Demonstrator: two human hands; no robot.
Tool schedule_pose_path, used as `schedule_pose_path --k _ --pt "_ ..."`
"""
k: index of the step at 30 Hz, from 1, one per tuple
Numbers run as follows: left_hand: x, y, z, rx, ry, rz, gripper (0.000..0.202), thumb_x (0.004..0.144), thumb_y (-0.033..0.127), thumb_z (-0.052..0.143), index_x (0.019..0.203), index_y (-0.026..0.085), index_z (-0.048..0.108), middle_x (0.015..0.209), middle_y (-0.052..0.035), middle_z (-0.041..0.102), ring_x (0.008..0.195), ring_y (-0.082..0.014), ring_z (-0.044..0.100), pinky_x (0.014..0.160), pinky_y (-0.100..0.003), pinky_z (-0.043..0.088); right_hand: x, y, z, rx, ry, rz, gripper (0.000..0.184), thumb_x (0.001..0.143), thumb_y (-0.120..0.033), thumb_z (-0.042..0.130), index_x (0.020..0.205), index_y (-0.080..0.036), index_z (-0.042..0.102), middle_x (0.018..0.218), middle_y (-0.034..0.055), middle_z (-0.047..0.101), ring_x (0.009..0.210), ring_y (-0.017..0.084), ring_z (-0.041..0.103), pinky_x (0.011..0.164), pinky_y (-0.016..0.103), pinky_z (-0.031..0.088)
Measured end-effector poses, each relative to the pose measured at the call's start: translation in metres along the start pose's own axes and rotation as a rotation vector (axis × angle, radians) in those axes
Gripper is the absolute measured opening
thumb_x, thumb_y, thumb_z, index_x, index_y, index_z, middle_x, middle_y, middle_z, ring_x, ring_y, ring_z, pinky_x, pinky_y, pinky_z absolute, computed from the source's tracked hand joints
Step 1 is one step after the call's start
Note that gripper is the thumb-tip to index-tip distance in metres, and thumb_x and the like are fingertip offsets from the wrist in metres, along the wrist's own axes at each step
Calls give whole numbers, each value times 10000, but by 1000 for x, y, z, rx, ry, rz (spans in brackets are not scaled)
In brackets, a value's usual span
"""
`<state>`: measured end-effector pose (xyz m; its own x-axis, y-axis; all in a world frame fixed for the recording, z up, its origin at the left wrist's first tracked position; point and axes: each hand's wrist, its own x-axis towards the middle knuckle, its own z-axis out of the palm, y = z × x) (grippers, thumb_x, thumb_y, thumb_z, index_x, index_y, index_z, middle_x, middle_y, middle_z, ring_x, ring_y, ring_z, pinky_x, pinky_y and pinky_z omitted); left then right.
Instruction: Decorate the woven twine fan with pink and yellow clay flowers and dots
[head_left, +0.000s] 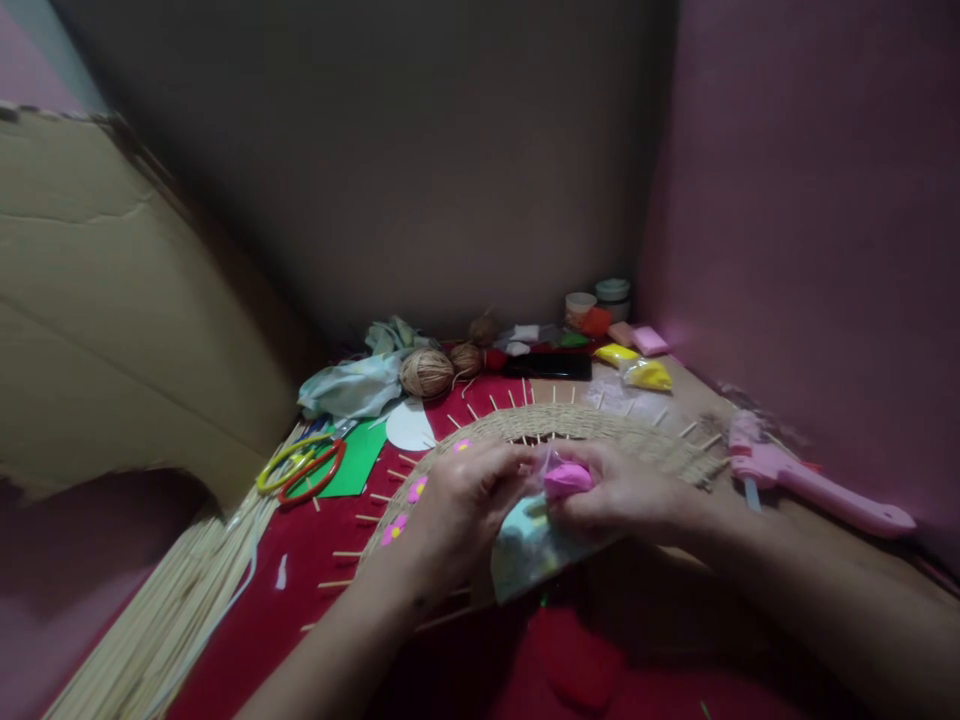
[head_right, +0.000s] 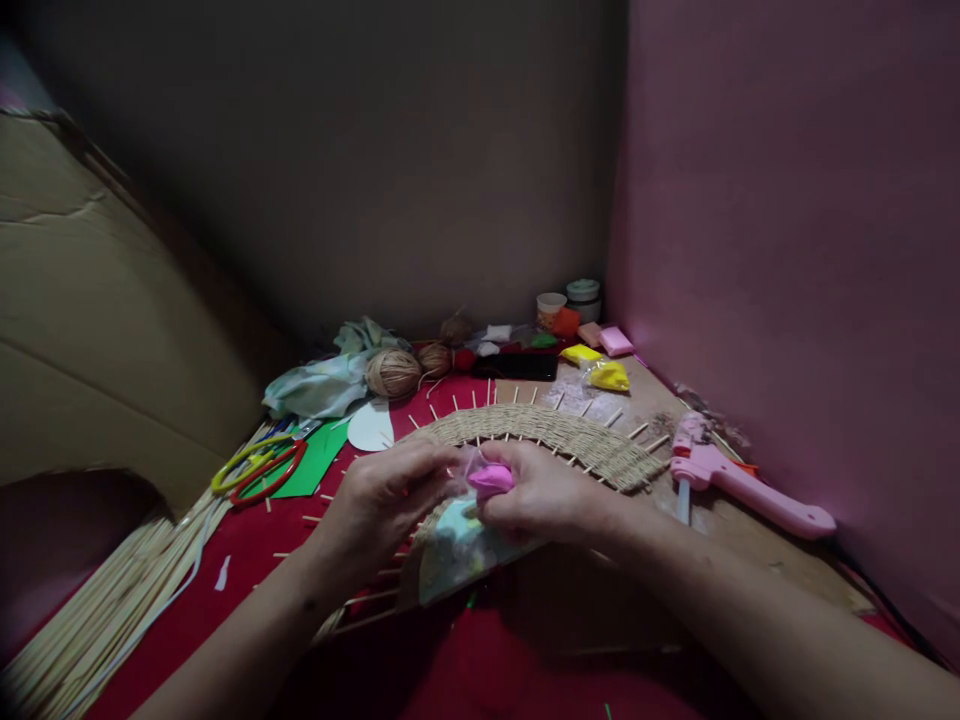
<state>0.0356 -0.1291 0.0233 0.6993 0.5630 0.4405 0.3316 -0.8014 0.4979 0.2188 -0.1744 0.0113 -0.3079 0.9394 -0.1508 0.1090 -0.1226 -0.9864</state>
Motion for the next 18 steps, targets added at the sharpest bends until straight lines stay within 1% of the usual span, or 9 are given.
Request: schedule_pose_path --k 3,5,8,11,14,16,18 --pt "-1 0 1 28 -10 55 156 852 194 579 963 226 685 705 -8 564 644 -126 513 567 -247 385 1 2 1 -9 22 -11 253 555 -130 554 798 -179 502 631 -49 475 512 70 415 448 199 318" --pt "-1 1 3 51 -2 55 156 848 190 584 956 222 692 697 -7 534 636 -123 492 562 -244 378 2 4 3 -16 14 -29 258 567 -124 556 811 -180 499 650 -49 473 527 72 417 457 199 323" --pt "-2 4 6 80 -24 38 137 858 198 570 904 212 699 698 -12 532 642 -124 487 574 -248 382 1 5 5 11 -10 -55 287 573 -86 531 837 -188 485 671 -58 458 538 68 411 461 192 317" --pt "-1 8 7 71 -15 38 144 870 209 551 855 203 693 693 -20 550 640 -129 490 584 -257 394 0 6 5 11 -9 -99 272 592 -81 535 838 -186 490 686 -53 463 558 71 408 475 195 322" --pt "0 12 6 19 -25 -9 128 848 193 573 832 220 696 695 -17 579 633 -128 499 595 -265 406 0 7 4 5 -71 -143 207 629 -111 565 816 -183 513 686 -45 470 576 77 408 500 205 324" --pt "1 14 4 -54 -44 -55 115 830 190 589 790 223 691 694 -8 599 632 -123 500 604 -261 410 0 7 3 29 -112 -137 158 648 -130 576 781 -185 511 662 -49 450 564 76 393 494 208 309" --pt "1 14 1 -157 -61 -118 106 810 199 607 725 208 670 679 1 597 625 -113 490 590 -250 399 0 5 4 61 -125 -117 140 657 -151 591 756 -188 499 641 -51 429 546 75 380 478 209 294"
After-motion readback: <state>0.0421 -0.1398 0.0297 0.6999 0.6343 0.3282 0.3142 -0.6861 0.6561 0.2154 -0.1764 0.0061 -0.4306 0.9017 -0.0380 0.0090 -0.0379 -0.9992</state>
